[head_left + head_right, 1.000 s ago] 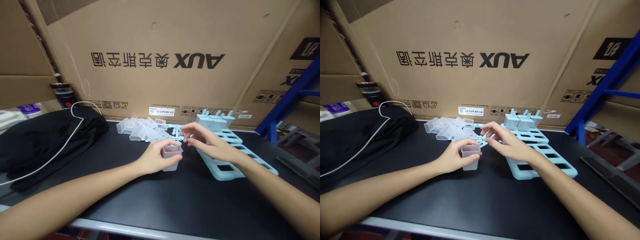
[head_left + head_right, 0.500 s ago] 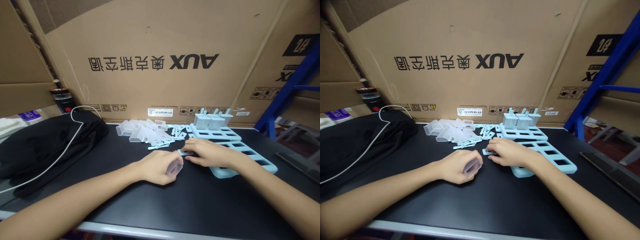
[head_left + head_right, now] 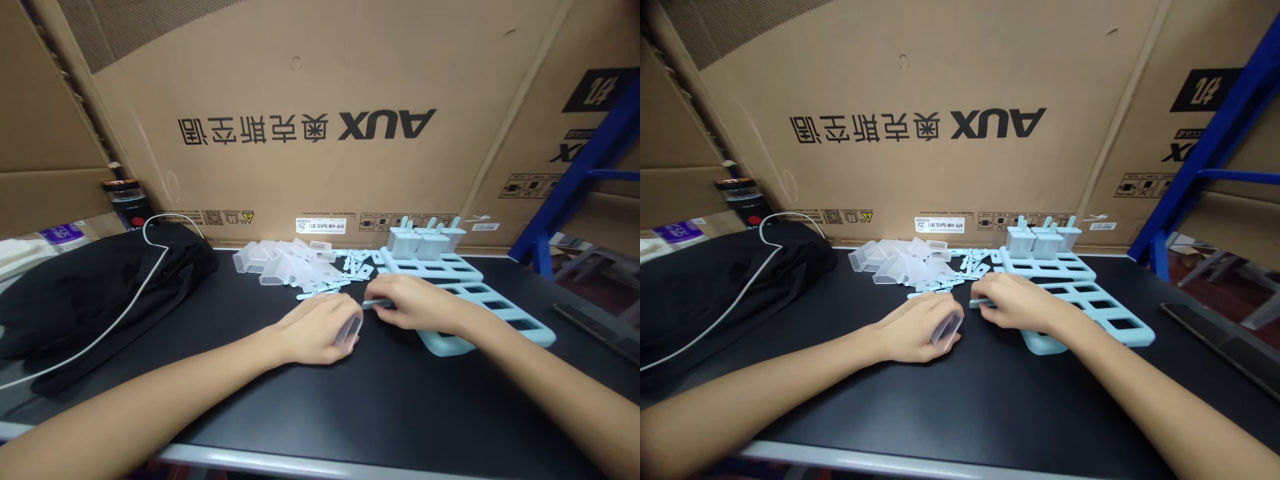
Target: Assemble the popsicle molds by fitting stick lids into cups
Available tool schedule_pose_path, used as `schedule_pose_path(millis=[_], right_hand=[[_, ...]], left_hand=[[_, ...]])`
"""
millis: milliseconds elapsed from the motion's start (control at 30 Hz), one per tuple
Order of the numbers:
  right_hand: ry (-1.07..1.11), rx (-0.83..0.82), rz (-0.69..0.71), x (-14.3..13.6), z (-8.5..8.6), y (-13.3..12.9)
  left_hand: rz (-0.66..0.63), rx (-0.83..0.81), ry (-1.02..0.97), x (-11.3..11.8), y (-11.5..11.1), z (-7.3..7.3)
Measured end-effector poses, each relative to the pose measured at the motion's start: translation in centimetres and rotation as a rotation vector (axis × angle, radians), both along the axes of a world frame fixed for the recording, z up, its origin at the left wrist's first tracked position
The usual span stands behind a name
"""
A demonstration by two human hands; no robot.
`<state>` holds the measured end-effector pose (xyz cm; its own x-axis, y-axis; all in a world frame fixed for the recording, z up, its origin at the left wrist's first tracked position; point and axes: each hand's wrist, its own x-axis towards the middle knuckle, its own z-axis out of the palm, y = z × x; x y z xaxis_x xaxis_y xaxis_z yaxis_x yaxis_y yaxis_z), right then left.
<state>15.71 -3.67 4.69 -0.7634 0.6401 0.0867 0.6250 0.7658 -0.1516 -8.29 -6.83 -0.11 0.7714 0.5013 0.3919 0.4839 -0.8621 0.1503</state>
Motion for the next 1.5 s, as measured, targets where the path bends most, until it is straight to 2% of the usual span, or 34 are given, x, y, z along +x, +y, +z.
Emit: schedule_pose_path(millis=[67, 133, 267, 433, 667, 900, 1000, 1067, 1133, 1200, 1267, 1300, 1400, 1500], right_hand=[[0.124, 0.027, 0.021, 0.3, 0.6, 0.0], [0.303, -0.019, 0.022, 0.3, 1.2, -0.3], [0.643, -0.308, -0.015, -0.3, 1.9, -1.1], [0.883, -0.570, -0.050, -1.5, 1.3, -1.8], [0.915, -0.800, -0.025, -3.6, -0.7, -2.3], [0.869, -0.859, -0.066, -4.4, -2.4, -2.5], [0.791, -0.803, -0.044, -4.3, -2.2, -2.6], [0.653, -0.696, -0.013, -3.8, -1.6, -2.3], [0.468, -0.484, -0.001, -2.9, -0.9, -1.5], [0.316, -0.193, -0.048, -1.5, -0.8, -0.1], [0.218, 0.052, -0.116, -0.1, -1.2, 1.4], [0.174, 0.122, -0.135, 0.6, -1.6, 2.1], [0.066, 0.169, -0.134, 1.7, -2.7, 3.5], [0.015, 0.155, -0.124, 1.6, -3.0, 3.7]], left_hand=[[0.048, 0.064, -0.075, 0.0, 0.3, -0.2], [0.073, 0.121, -0.144, -0.1, 0.6, -0.4], [0.092, 0.233, -0.341, -0.2, 1.1, -0.8], [0.077, 0.296, -0.459, -0.2, 1.4, -1.1], [-0.022, 0.269, -0.393, -0.5, 1.4, -0.9], [-0.056, 0.081, -0.286, -1.4, 1.1, -0.2], [-0.044, 0.069, -0.244, -1.5, 1.1, -0.2], [-0.040, 0.092, -0.201, -1.4, 1.0, -0.2], [-0.037, 0.126, -0.132, -1.1, 0.8, -0.3], [-0.042, 0.161, -0.051, -0.7, 0.5, -0.4], [-0.061, 0.179, 0.016, -0.4, 0.3, -0.5], [-0.072, 0.180, 0.039, -0.3, 0.3, -0.5], [-0.090, 0.163, 0.090, -0.2, 0.3, -0.4], [-0.099, 0.147, 0.147, -0.2, 0.3, -0.2]])
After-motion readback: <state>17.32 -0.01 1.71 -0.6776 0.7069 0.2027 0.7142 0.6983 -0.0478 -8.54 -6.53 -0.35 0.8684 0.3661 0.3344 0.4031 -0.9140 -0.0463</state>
